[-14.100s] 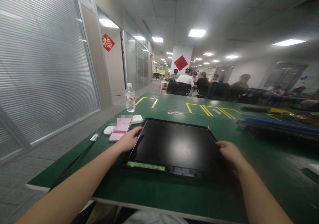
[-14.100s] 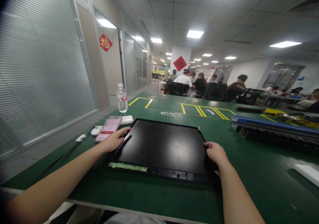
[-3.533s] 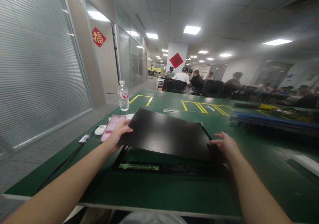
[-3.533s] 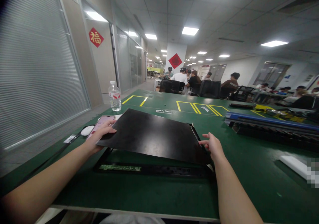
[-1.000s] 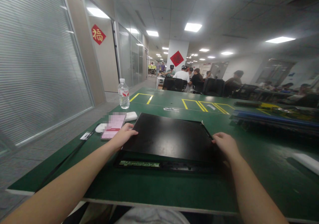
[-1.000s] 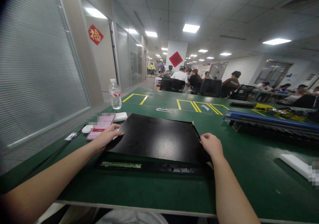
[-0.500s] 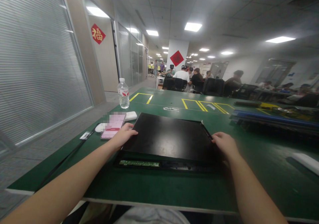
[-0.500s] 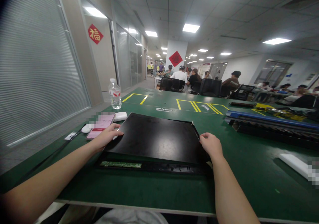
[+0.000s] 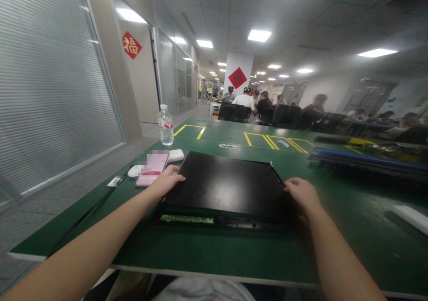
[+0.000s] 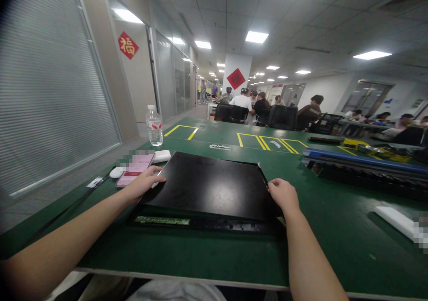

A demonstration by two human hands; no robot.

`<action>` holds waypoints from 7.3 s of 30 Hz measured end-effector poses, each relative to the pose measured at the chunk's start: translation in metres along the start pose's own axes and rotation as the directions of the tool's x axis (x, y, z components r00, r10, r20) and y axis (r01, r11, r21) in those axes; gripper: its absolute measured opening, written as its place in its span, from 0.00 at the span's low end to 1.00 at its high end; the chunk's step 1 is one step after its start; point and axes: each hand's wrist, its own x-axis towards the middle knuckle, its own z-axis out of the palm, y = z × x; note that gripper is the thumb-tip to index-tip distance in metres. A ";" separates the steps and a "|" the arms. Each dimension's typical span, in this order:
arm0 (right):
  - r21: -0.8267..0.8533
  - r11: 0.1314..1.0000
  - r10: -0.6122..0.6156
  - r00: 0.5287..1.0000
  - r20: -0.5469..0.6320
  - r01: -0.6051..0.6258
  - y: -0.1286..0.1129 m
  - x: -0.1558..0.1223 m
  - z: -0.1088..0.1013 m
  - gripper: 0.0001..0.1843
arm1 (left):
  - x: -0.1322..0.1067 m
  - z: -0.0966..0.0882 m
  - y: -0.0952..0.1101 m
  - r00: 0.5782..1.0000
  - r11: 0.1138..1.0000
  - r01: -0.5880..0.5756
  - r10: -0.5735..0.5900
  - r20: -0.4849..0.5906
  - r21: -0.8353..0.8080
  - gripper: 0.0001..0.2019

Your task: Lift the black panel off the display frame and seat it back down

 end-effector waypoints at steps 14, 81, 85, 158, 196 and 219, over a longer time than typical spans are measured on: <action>0.033 0.999 -0.020 1.000 0.001 0.020 0.003 0.003 0.001 0.12 | -0.002 0.003 0.005 0.998 0.980 0.037 -0.027 0.052 -0.198 0.23; 0.174 0.984 0.026 1.000 -0.003 -0.025 0.006 0.007 0.003 0.12 | 0.034 -0.019 -0.031 0.953 0.846 -0.298 0.290 0.088 0.442 0.27; 0.198 0.980 0.027 1.000 -0.013 -0.024 0.006 0.007 0.004 0.12 | 0.030 -0.019 -0.028 0.946 0.824 -0.320 0.305 0.111 0.467 0.26; 0.026 0.886 -0.460 0.872 0.164 0.463 0.004 0.000 0.024 0.19 | -0.009 -0.035 0.001 0.587 0.382 -0.793 0.273 0.762 0.474 0.36; -0.104 0.984 -0.145 0.989 -0.015 0.143 0.036 0.029 0.022 0.21 | 0.023 -0.026 -0.020 0.921 0.565 -0.378 0.310 0.235 0.733 0.24; -0.101 0.992 -0.064 0.996 0.054 0.070 0.027 0.022 0.017 0.24 | 0.018 -0.017 -0.007 0.995 0.990 -0.094 0.095 0.002 -0.103 0.23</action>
